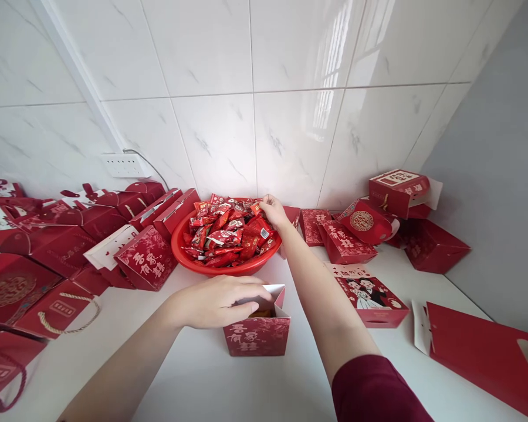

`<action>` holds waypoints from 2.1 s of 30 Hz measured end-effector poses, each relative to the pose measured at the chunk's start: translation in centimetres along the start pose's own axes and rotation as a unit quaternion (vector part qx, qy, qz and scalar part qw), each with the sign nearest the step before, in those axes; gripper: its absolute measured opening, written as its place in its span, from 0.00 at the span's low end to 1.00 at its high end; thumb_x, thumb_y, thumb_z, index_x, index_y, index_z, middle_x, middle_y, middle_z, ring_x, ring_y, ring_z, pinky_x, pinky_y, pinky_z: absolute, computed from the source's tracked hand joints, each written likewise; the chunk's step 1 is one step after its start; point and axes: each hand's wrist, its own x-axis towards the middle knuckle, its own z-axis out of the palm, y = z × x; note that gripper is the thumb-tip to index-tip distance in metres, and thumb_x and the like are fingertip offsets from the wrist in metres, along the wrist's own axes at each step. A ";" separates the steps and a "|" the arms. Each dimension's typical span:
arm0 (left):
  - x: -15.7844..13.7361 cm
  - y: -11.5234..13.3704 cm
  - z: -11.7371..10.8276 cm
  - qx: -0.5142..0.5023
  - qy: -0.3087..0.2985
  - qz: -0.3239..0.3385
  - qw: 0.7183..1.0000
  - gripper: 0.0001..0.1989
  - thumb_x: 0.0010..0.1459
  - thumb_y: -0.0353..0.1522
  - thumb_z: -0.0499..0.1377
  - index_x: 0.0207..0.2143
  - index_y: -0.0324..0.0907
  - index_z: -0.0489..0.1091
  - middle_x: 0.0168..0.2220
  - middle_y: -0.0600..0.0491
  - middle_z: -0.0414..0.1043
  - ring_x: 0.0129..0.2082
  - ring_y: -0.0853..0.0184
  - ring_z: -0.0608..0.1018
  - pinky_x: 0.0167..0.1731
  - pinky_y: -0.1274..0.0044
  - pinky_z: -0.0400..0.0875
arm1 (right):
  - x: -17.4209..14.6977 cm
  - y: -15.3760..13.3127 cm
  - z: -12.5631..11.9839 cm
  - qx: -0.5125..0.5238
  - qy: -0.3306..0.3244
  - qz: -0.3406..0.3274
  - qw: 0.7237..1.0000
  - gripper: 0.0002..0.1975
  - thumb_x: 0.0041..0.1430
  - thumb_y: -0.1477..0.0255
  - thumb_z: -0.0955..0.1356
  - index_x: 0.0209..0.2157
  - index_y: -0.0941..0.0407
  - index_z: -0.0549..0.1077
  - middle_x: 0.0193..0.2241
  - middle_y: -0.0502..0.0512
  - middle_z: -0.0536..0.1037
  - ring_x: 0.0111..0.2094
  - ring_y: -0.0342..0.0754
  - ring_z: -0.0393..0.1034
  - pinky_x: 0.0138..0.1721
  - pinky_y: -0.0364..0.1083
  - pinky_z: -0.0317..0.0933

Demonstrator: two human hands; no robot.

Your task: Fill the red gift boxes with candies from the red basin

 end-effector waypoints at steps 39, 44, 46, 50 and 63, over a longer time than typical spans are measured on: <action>-0.7 1.0 -0.9 -0.268 0.199 -0.069 0.940 0.15 0.60 0.41 0.61 0.31 0.37 0.75 0.29 0.52 0.73 0.32 0.68 0.73 0.32 0.77 0.67 | -22.5 -14.5 0.4 -0.324 -0.187 -0.340 0.863 0.08 0.63 0.73 0.69 0.44 0.56 0.74 0.36 0.56 0.78 0.35 0.46 0.72 0.35 0.46 0.68; -0.6 1.5 -0.7 -0.273 0.195 -0.024 0.942 0.17 0.61 0.38 0.59 0.24 0.37 0.67 0.23 0.56 0.60 0.24 0.74 0.63 0.24 0.80 0.58 | -22.5 -14.3 0.4 -0.324 -0.196 -0.364 0.851 0.06 0.63 0.73 0.69 0.42 0.57 0.73 0.33 0.55 0.76 0.32 0.45 0.69 0.33 0.45 0.66; -0.5 1.6 -0.7 -0.263 0.198 -0.007 0.944 0.16 0.61 0.37 0.58 0.24 0.37 0.66 0.23 0.56 0.60 0.24 0.74 0.63 0.24 0.80 0.58 | -22.5 -14.4 0.5 -0.327 -0.196 -0.377 0.844 0.07 0.62 0.73 0.69 0.42 0.57 0.73 0.32 0.55 0.76 0.31 0.45 0.68 0.32 0.45 0.65; -0.7 1.8 -0.9 -0.183 0.228 0.040 0.955 0.16 0.63 0.35 0.57 0.23 0.38 0.64 0.23 0.56 0.61 0.24 0.73 0.65 0.25 0.79 0.61 | -22.7 -14.7 0.6 -0.321 -0.199 -0.364 0.851 0.08 0.63 0.73 0.69 0.44 0.56 0.71 0.34 0.55 0.76 0.33 0.45 0.69 0.33 0.45 0.66; -2.6 1.3 -2.6 0.184 0.355 0.181 0.899 0.04 0.58 0.28 0.63 0.37 0.43 0.74 0.36 0.53 0.79 0.36 0.68 0.79 0.42 0.74 0.70 | -22.8 -15.1 0.0 -0.316 -0.193 -0.362 0.855 0.09 0.63 0.77 0.68 0.44 0.54 0.73 0.37 0.56 0.78 0.38 0.48 0.72 0.37 0.48 0.69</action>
